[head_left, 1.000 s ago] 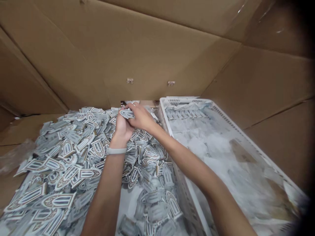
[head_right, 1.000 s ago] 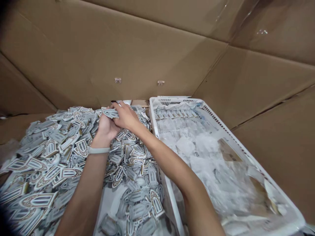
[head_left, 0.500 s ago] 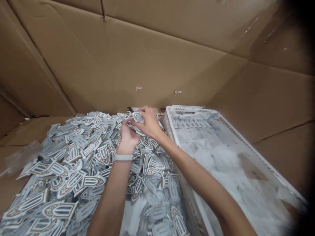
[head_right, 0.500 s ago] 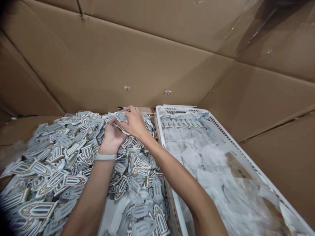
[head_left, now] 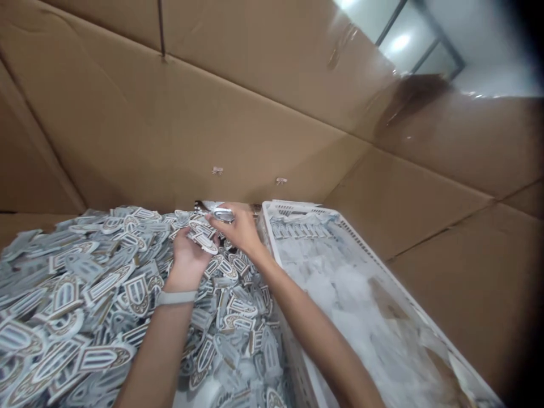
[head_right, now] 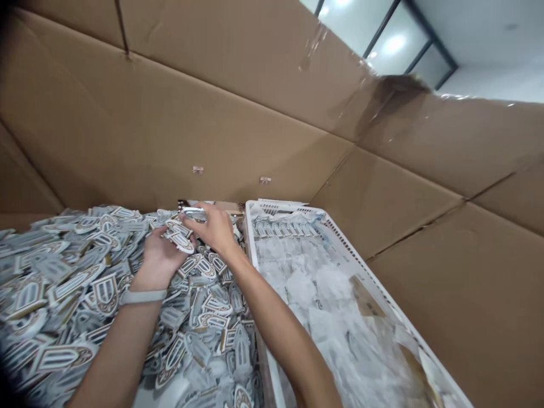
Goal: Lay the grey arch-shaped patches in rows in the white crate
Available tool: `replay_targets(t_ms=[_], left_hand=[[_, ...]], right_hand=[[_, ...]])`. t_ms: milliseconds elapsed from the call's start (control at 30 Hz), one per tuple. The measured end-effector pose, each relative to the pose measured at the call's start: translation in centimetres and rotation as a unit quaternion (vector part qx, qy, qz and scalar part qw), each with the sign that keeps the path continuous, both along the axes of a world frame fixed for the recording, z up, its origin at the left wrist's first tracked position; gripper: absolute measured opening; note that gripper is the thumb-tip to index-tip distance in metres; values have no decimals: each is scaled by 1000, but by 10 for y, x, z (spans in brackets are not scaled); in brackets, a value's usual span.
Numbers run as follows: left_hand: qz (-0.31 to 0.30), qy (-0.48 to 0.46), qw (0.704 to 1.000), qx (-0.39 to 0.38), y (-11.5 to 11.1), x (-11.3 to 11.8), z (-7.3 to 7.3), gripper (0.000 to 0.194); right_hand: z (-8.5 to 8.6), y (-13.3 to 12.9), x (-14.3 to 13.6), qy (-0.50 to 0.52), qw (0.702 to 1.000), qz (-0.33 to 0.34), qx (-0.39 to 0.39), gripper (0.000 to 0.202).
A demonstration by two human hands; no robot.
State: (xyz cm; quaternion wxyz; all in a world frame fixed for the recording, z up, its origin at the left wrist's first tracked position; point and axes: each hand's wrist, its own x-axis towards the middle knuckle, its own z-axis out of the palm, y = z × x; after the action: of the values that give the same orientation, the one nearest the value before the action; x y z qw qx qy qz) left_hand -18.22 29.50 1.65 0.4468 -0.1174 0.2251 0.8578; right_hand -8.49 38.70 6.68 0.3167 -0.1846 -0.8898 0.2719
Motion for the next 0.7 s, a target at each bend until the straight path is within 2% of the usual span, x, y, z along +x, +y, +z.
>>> replay_targets(t_ms=[133, 300, 433, 567, 700], left_hand=[[-7, -22, 999, -27, -2, -1, 4, 23], [-21, -15, 999, -45, -4, -3, 4, 25], [-23, -16, 998, -64, -4, -4, 6, 22], [-34, -9, 996, -81, -5, -6, 8, 26], [-48, 31, 995, -76, -5, -10, 2, 34]], right_hand=[[-8, 5, -1, -48, 998, -11, 27, 20], [-15, 11, -4, -92, 995, -23, 37, 26], [-5, 6, -1, -105, 994, -32, 18, 34], [9, -2, 8, -131, 989, -69, -14, 52], [20, -4, 18, -145, 985, -88, -27, 66]])
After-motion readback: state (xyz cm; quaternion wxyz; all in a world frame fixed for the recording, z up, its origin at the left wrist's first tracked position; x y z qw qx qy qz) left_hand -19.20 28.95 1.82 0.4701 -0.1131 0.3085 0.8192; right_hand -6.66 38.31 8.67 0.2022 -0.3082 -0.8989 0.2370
